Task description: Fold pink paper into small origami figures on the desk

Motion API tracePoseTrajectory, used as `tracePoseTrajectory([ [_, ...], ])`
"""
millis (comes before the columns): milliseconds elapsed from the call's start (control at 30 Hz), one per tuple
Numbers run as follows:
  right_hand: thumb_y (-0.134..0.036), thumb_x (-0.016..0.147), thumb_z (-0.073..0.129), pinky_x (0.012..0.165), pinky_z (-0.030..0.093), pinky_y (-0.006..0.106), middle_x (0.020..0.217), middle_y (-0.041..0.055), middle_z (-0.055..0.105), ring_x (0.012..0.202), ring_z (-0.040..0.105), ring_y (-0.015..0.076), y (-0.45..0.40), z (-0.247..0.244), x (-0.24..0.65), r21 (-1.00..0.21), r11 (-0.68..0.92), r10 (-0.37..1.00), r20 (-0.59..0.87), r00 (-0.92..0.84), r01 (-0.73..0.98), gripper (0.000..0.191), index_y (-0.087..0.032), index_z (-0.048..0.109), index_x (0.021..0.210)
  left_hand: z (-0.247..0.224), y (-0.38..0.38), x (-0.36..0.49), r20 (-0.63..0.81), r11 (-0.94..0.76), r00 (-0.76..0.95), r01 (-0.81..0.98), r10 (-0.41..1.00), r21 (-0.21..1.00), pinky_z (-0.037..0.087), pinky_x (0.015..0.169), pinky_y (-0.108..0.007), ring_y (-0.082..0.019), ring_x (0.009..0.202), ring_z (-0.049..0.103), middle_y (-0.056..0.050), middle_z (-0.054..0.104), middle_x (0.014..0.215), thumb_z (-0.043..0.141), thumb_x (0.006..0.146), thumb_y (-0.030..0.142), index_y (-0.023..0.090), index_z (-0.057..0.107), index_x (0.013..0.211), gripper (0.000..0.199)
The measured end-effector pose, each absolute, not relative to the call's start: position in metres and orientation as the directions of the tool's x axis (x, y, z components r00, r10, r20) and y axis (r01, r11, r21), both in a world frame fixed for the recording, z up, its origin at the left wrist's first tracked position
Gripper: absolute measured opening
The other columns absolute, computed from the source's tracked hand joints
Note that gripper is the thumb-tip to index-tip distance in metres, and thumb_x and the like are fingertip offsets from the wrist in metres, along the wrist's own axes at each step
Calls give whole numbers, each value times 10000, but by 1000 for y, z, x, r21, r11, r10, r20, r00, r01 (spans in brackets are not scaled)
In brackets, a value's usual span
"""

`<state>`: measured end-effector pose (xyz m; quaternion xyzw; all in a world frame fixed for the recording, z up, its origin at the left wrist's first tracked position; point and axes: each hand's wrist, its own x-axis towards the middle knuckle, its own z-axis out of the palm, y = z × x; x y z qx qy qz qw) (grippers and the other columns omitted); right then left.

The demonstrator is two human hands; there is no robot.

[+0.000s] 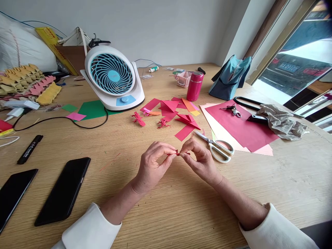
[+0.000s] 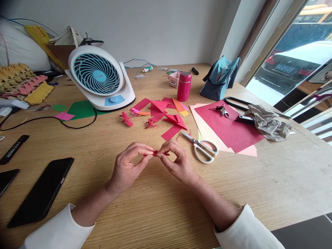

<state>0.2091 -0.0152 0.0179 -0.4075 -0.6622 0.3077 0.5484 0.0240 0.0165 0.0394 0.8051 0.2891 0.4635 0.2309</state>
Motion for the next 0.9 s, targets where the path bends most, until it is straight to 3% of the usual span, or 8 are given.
tracePoseTrajectory([
  [433,-188,960,579,744,462,318,865,40,585,815,555,167,-17,19,205,-819,519,855,501,-136,244,75,-205,609,894,32,15,26,645,-766,422,261,637,587,511,801,-293,-145,842,640,-12,692,852,629,872,46,193,622,825,154],
  [633,-229,962,596,736,452,317,844,32,575,786,543,164,-17,17,207,-829,498,866,492,-90,256,81,-207,607,885,34,16,26,643,-746,384,258,662,614,526,816,-299,-152,868,664,-22,711,883,672,874,88,196,686,873,109],
  [900,-266,945,638,751,455,328,839,29,596,793,562,172,-15,18,207,-859,462,885,463,-50,221,94,-211,638,870,37,15,25,629,-714,338,305,699,630,517,799,-294,-150,835,650,-17,684,834,645,880,84,183,635,810,122],
])
